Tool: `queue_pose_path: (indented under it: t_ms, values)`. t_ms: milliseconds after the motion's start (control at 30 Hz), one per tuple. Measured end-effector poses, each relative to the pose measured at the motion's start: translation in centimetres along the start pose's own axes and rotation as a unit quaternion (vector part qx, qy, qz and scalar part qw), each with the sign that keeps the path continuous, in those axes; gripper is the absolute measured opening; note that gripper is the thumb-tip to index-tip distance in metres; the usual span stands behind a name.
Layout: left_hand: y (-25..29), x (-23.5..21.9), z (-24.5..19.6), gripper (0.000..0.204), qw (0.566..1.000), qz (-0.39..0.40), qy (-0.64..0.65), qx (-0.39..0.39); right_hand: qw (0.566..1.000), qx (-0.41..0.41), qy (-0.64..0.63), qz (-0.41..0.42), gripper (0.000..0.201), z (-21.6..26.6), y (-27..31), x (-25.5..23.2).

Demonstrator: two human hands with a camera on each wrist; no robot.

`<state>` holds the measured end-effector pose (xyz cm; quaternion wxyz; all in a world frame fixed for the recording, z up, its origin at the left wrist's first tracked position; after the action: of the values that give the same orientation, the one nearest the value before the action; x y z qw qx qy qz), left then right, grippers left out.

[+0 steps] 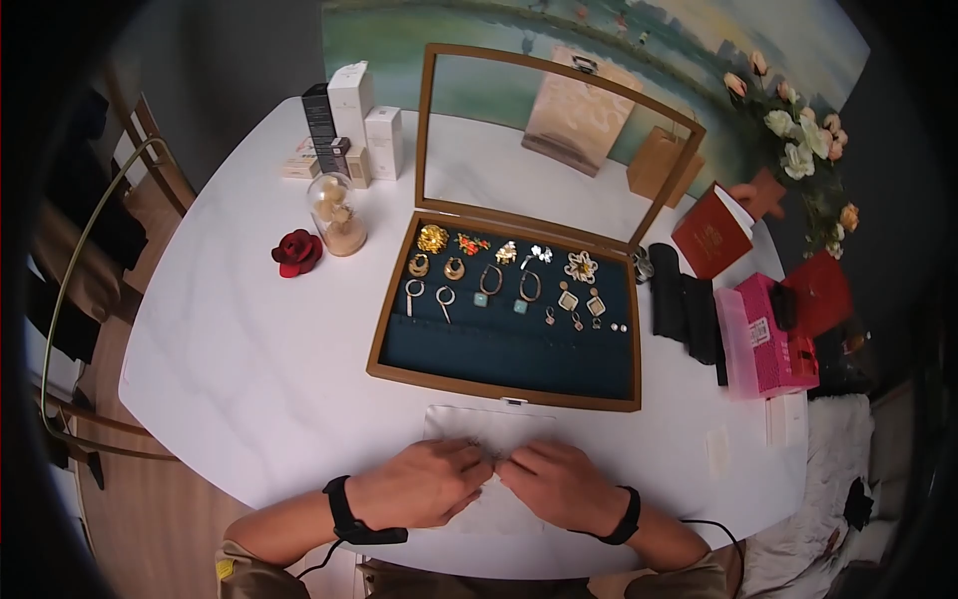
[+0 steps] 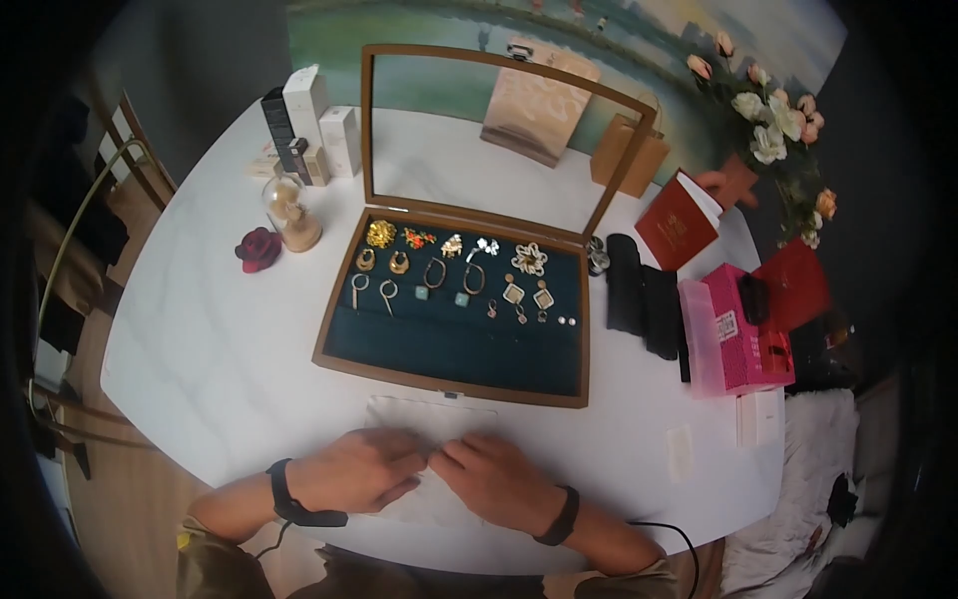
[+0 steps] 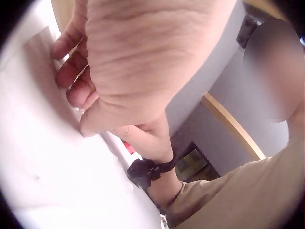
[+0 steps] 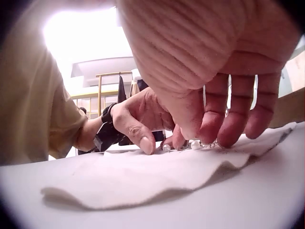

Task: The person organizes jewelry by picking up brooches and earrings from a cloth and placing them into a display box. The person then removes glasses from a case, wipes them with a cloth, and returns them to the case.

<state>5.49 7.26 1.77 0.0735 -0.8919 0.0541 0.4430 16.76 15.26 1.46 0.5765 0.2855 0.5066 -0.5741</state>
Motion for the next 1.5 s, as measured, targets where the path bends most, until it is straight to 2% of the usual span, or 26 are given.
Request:
queue_pose_path:
  t_ms: [67, 400, 600, 667, 700, 767, 933, 1133, 1200, 1333, 1500]
  values:
    - [0.1, -0.1, 0.3, 0.021, 1.0, 0.0, 0.005, -0.008, 0.999, 0.018, -0.004, 0.028, 0.013, -0.2, -0.3, 0.4]
    - [1.0, 1.3, 1.2, 0.015, 0.999, -0.034, -0.004, 0.01, 0.998, -0.008, -0.014, 0.063, 0.013, -0.3, -1.4, 0.5]
    - [1.4, 1.4, 1.8, 0.018, 0.996, -0.066, 0.051, -0.003, 0.995, -0.02, -0.005, 0.094, 0.013, -0.1, -2.4, -1.1]
    - [1.4, 1.5, 1.8, 0.02, 0.996, -0.071, 0.048, -0.006, 0.996, 0.042, -0.048, 0.055, 0.012, -0.7, -3.6, -3.3]
    - [1.4, 1.6, 1.7, 0.021, 0.997, -0.064, 0.042, -0.005, 0.996, 0.036, -0.044, 0.061, 0.012, -0.8, -4.2, -3.8]
    - [1.4, 2.2, 1.9, 0.021, 0.996, -0.074, 0.043, -0.003, 0.997, 0.057, -0.06, 0.001, 0.011, -1.6, -5.5, -5.4]
    - [1.5, 1.9, 1.9, 0.024, 0.996, -0.077, 0.036, -0.002, 0.99, 0.089, -0.089, -0.066, 0.006, -4.5, -10.6, -6.8]
    - [1.4, 1.5, 2.2, 0.029, 0.995, -0.061, 0.073, -0.023, 0.995, 0.032, -0.063, -0.073, 0.011, -7.8, -16.7, -4.2]
    - [1.4, 1.4, 2.5, 0.031, 0.992, -0.027, 0.108, -0.065, 0.996, 0.014, -0.059, -0.071, 0.011, -8.3, -17.8, -3.2]
    - [1.3, 1.9, 2.9, 0.031, 0.988, -0.048, 0.133, -0.057, 0.998, -0.001, -0.046, -0.052, 0.009, -9.0, -19.2, -1.4]
    - [1.2, 2.7, 2.8, 0.034, 0.995, -0.026, 0.091, -0.043, 0.999, -0.009, -0.013, -0.05, 0.009, -8.7, -19.7, -1.0]
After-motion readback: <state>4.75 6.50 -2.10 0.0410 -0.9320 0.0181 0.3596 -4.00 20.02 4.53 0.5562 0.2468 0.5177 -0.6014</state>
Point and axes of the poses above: each hand's wrist, its own y-axis away from the middle knuckle, its own x-axis out of the palm, z = x × y, the point moved 7 cm from there along -y, towards the middle knuckle, and after that the axes turned 10 degrees about -x, right-handed, at the moved point
